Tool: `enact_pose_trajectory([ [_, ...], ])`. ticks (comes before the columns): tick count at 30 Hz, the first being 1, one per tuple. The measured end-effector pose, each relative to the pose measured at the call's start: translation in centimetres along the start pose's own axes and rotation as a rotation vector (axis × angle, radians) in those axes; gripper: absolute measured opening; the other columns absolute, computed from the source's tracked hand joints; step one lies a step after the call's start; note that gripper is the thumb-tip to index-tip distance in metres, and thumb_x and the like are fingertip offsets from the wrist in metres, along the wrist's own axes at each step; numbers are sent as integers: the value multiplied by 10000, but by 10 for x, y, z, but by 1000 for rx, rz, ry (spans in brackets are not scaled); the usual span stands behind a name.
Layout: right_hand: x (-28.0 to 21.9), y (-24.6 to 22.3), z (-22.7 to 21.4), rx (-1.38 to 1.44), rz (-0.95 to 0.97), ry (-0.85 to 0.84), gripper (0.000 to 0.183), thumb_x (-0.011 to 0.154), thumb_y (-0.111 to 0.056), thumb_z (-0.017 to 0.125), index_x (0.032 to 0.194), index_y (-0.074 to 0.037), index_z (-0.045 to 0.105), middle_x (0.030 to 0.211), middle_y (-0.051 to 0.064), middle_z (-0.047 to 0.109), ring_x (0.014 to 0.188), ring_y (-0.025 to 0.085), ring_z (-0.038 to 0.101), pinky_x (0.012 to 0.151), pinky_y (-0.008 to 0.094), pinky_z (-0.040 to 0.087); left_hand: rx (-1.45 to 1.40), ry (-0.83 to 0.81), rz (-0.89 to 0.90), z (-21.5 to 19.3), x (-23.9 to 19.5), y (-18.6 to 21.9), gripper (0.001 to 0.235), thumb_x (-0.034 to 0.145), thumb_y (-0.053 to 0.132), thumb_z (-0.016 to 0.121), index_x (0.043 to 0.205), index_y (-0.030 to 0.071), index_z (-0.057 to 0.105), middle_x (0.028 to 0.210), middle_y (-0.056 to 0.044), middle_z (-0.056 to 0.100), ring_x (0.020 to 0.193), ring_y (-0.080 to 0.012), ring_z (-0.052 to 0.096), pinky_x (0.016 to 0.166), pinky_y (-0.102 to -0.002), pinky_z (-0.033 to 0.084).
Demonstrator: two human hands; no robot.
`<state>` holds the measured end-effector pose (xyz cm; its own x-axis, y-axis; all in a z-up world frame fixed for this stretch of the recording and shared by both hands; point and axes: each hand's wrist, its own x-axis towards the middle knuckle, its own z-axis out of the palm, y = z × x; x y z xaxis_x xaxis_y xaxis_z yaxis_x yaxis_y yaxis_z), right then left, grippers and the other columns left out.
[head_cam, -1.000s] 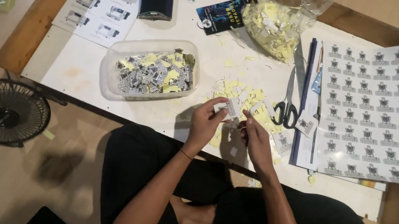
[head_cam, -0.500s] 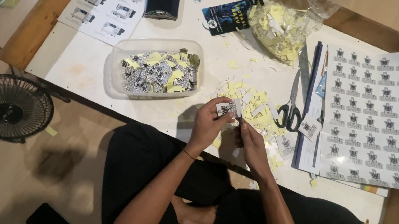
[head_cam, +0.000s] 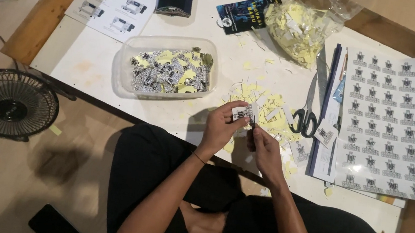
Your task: Peeling small square labels from a large printed sheet using a utility blade and collecting them in a plastic container.
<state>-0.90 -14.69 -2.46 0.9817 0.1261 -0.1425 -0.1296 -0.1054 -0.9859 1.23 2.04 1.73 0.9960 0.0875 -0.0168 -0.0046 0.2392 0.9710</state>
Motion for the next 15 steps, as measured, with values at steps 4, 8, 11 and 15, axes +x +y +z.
enact_pose_trajectory([
  [4, 3, 6, -3, -26, -45, -11, 368, 1128, -174, 423, 1200, 32, 720, 698, 77, 551, 684, 168, 489, 678, 343, 466, 6, -3, 9, -1, 1, -1, 358, 859, 40, 812, 1205, 57, 723, 534, 9, 547, 553, 11, 568, 482, -136, 379],
  [8, 1, 0, -2, -11, -46, -26, 385, 1135, -188, 412, 1161, 37, 724, 701, 78, 530, 679, 172, 468, 670, 339, 451, -18, -13, -22, -3, 2, -10, 396, 855, 29, 804, 1238, 65, 711, 662, -61, 660, 669, -40, 644, 567, -150, 468],
  [11, 2, -1, -2, -5, -48, -26, 393, 1137, -202, 410, 1145, 36, 723, 705, 80, 528, 682, 172, 464, 668, 338, 446, -34, -25, -28, -4, 3, -15, 402, 867, 42, 802, 1256, 65, 703, 766, -133, 724, 755, -88, 685, 630, -203, 529],
  [15, 0, -4, -2, -18, -42, -30, 397, 1138, -204, 407, 1127, 47, 714, 710, 85, 533, 684, 174, 465, 668, 341, 444, -23, -36, -42, -5, 2, -16, 399, 885, 37, 787, 1271, 61, 693, 854, -200, 754, 843, -131, 717, 672, -239, 565],
])
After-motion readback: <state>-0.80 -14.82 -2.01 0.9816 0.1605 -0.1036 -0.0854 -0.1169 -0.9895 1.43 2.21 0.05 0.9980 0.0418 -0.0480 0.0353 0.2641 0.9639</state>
